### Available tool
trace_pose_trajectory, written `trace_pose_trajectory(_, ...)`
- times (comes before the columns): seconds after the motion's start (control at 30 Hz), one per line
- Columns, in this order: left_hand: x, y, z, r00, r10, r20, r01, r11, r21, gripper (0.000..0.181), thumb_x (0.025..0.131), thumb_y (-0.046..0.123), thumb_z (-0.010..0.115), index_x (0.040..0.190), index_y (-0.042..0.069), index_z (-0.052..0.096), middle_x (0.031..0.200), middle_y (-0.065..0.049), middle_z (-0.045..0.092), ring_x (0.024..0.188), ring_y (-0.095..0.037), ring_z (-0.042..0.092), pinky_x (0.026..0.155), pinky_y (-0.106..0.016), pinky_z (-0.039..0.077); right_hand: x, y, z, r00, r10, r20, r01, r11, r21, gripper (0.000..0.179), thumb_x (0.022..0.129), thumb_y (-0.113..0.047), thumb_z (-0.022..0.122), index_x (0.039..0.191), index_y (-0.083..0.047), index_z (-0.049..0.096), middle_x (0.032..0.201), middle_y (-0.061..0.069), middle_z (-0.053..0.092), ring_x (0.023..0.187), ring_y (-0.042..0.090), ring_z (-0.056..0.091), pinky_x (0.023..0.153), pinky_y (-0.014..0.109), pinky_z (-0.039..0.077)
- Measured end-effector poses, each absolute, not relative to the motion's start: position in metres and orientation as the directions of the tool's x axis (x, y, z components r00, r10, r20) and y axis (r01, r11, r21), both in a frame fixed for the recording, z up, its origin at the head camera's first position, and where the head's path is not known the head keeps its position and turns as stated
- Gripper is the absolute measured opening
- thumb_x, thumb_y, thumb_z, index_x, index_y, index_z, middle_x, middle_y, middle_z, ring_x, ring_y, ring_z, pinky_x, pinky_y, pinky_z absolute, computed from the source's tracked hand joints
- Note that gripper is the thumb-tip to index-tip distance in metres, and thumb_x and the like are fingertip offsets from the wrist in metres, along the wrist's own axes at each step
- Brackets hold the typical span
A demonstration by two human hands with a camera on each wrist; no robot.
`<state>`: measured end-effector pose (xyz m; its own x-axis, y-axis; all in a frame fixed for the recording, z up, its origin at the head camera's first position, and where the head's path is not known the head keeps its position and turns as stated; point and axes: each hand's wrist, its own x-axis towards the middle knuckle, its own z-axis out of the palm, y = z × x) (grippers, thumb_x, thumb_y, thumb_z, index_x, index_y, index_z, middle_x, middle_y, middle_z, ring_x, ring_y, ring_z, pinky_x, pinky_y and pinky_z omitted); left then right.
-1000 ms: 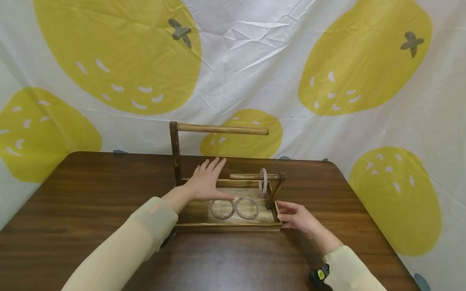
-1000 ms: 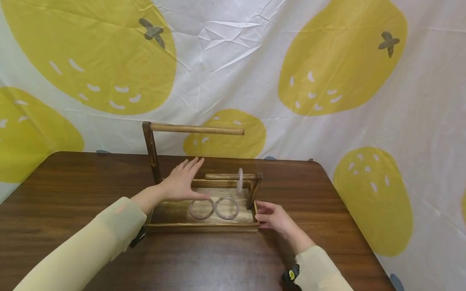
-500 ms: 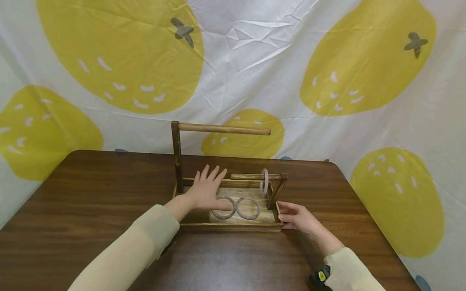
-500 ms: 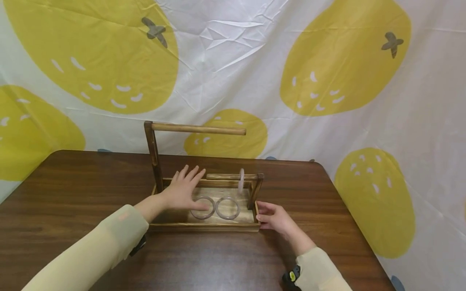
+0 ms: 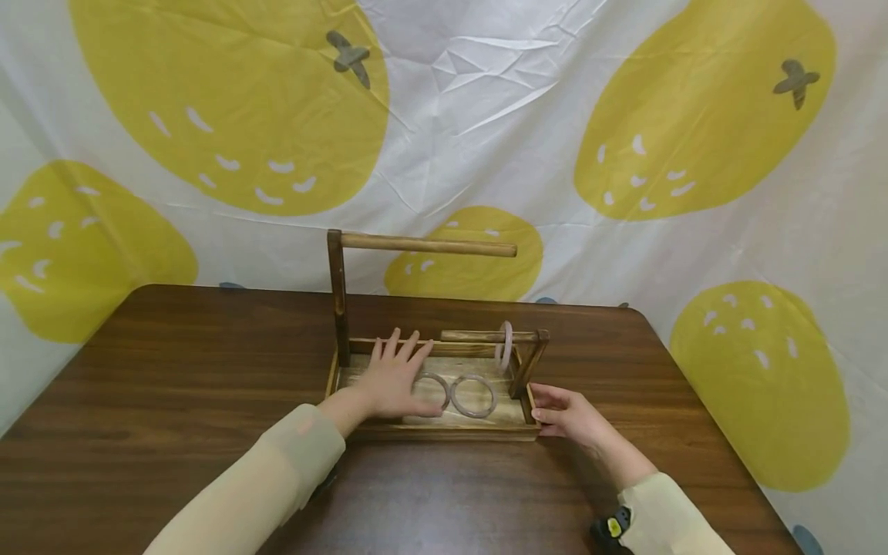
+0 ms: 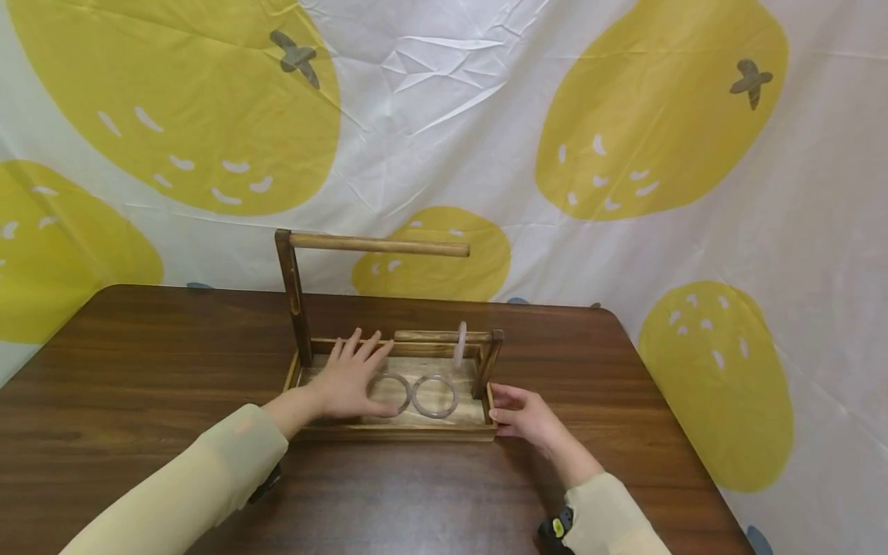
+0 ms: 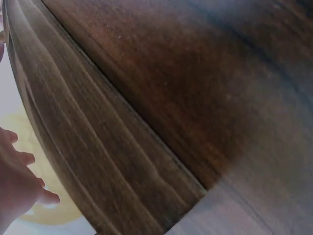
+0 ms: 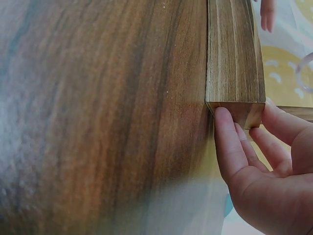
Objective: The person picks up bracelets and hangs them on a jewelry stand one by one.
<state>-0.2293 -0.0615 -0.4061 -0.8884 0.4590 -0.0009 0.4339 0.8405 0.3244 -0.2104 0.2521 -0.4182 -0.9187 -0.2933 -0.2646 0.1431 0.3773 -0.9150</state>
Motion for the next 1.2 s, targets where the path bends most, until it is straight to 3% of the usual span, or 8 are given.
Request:
trace_pose_trajectory(0.57,-0.231,-0.055,-0.417,-0.883,0.466,-0.050,0.428,0.846,0.318,0.099,0.075,0.064,0.064,0.150,0.016,0.021,0.156,-0.013,0.016,0.142,-0.040,0.013,0.113,-0.059,0.013,-0.209,0.251,-0.417,-0.918,-0.298,-0.263,0.146,0.364,-0.920,0.057,0.092,-0.003,0.055,0.141,0.010,0.029,0.121,0.030,0.048,0.089,0.013,0.061,0.078,0.032,0.055)
trace_pose_trajectory(0.83,-0.234,-0.052,-0.418,-0.884,0.465,-0.053,0.423,0.842,0.333,0.095,0.076,0.060,0.066,0.149,0.017,0.024,0.155,-0.013,0.020,0.140,-0.040,0.022,0.110,-0.057,0.026,-0.209,0.251,-0.416,-0.919,-0.293,-0.264,0.148,0.364,-0.920,0.057,0.092,-0.002,0.055,0.141,0.010,0.029,0.120,0.029,0.049,0.088,0.012,0.061,0.077,0.031,0.055)
trace_pose_trajectory(1.2,-0.234,-0.050,-0.420,-0.868,0.488,-0.092,0.439,0.841,0.316,0.090,0.076,0.059,0.066,0.147,0.014,0.032,0.152,-0.014,0.027,0.138,-0.042,0.025,0.110,-0.055,0.025,-0.209,0.252,-0.417,-0.916,-0.303,-0.263,0.145,0.359,-0.922,0.057,0.092,-0.003,0.055,0.141,0.011,0.029,0.121,0.030,0.048,0.089,0.012,0.061,0.077,0.032,0.055)
